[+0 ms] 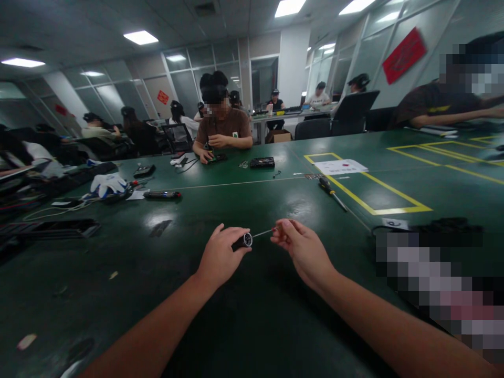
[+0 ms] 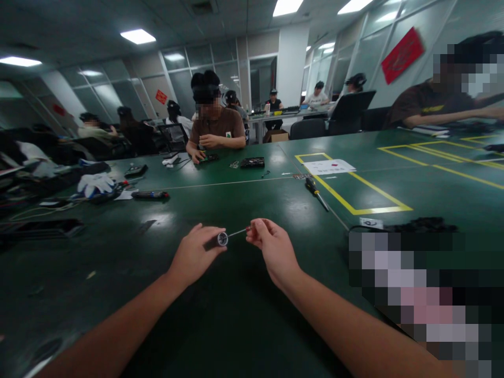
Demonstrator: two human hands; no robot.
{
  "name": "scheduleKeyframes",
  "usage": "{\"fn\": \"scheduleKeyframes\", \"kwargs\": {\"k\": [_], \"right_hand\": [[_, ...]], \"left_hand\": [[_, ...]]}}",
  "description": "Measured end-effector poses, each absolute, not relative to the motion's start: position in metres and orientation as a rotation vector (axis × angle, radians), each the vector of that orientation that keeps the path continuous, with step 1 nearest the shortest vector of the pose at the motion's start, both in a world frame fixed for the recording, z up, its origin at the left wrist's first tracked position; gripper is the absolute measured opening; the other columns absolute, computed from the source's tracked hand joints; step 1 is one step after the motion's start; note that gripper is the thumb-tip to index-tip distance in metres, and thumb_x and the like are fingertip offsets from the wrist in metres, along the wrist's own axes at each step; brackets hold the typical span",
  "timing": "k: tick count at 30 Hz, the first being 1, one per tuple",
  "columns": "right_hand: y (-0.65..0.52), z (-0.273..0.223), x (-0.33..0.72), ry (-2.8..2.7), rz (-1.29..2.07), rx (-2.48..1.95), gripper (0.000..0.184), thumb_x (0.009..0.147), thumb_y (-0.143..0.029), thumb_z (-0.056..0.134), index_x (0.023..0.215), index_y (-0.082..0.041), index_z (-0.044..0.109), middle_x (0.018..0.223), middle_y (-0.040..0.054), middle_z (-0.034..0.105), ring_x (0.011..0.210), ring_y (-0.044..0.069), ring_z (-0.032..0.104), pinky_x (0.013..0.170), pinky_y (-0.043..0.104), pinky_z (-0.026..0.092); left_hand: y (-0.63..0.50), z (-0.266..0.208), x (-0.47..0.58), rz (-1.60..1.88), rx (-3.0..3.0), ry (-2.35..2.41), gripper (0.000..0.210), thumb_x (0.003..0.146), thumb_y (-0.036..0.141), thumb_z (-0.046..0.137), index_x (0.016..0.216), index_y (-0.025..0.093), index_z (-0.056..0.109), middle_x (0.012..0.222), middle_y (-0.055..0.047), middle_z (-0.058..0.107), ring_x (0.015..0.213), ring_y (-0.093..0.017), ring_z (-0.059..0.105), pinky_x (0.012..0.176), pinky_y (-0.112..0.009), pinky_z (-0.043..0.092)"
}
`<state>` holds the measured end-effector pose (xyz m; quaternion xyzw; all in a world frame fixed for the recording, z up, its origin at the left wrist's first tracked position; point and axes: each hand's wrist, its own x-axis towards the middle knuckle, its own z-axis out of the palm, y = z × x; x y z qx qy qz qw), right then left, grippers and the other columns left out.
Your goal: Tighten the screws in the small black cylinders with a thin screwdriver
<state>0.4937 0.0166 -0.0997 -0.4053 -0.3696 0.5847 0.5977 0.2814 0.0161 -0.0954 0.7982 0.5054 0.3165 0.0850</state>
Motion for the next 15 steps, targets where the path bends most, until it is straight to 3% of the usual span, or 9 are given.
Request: {"fn": "scheduleKeyframes", "kwargs": {"k": [2, 5, 11, 15], "right_hand": [[0.02, -0.097, 0.496, -0.708, 1.494, -0.946, 0.019, 0.094, -0.036, 0.068, 0.085, -0.019, 0.072, 0.076, 0.0028, 0.066, 0.07, 0.016, 0.062, 0.081, 0.037, 0.056], [0.027, -0.091, 0.503, -0.485, 1.635, -0.918, 0.03, 0.1, -0.029, 0.057, 0.073, -0.019, 0.068, 0.063, 0.0005, 0.057, 0.057, 0.014, 0.053, 0.08, 0.038, 0.059], [0.03, -0.091, 0.509, -0.678, 1.447, -0.867, 0.017, 0.09, -0.032, 0.071, 0.08, -0.019, 0.07, 0.074, 0.0015, 0.066, 0.068, 0.015, 0.061, 0.078, 0.033, 0.057], [0.025, -0.096, 0.504, -0.867, 1.349, -0.894, 0.025, 0.084, -0.044, 0.077, 0.089, -0.02, 0.073, 0.081, 0.0023, 0.07, 0.076, 0.016, 0.065, 0.081, 0.034, 0.055]], "left_hand": [[0.017, -0.096, 0.282, 0.956, 2.394, 1.497, 0.039, 0.084, 0.017, 0.077, 0.122, 0.026, 0.07, 0.125, -0.004, 0.073, 0.119, -0.025, 0.067, 0.121, -0.061, 0.032], [0.019, -0.095, 0.281, 0.978, 2.396, 1.513, 0.038, 0.084, 0.015, 0.077, 0.12, 0.025, 0.071, 0.124, -0.004, 0.073, 0.118, -0.024, 0.067, 0.119, -0.057, 0.037], [0.019, -0.092, 0.282, 0.94, 2.352, 1.548, 0.038, 0.081, 0.014, 0.079, 0.117, 0.023, 0.071, 0.122, -0.004, 0.074, 0.115, -0.024, 0.067, 0.117, -0.055, 0.041], [0.018, -0.091, 0.283, 0.963, 2.323, 1.552, 0.037, 0.081, 0.014, 0.079, 0.116, 0.023, 0.072, 0.12, -0.003, 0.074, 0.114, -0.024, 0.067, 0.115, -0.054, 0.043]]}}
